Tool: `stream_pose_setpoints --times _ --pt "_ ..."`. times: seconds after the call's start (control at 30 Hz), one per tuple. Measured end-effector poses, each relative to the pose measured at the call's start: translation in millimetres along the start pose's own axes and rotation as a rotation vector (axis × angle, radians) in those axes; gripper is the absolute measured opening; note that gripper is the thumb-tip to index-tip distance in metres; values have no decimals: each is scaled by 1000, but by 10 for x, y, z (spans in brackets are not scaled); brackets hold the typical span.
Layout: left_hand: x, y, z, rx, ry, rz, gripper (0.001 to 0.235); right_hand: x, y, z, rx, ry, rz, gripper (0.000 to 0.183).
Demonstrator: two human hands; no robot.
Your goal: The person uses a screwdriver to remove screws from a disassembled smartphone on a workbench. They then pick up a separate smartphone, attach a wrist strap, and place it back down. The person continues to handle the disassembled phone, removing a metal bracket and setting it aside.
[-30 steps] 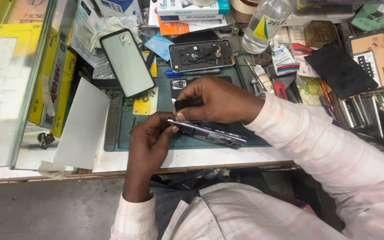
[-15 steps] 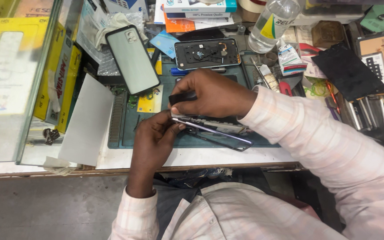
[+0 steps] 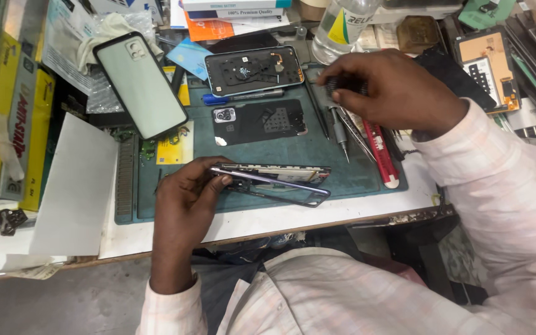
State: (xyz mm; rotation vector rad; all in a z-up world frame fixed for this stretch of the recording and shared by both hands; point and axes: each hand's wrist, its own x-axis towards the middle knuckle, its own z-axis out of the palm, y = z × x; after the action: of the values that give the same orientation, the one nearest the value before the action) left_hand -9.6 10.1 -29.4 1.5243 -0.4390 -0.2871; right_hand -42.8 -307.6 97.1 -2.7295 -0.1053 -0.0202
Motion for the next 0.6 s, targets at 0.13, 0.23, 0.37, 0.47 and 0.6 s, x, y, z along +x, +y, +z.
stream_pose_setpoints --times 0.13,0.23,0.37,0.47,0.6 --pt "0 18 -6 19 -6 19 21 -102 80 87 -230 115 22 44" --pt "4 8 -3 6 2 17 23 -236 -59 162 -355 386 -226 41" --pt "38 -27 -15 -12 10 -26 27 -594 -376 298 24 199 -209 47" --pt "50 -30 -9 -10 12 -12 27 -745 -507 431 142 92 -177 56" --pt "58 -6 5 -44 17 -19 30 -840 -504 638 353 130 -58 51"
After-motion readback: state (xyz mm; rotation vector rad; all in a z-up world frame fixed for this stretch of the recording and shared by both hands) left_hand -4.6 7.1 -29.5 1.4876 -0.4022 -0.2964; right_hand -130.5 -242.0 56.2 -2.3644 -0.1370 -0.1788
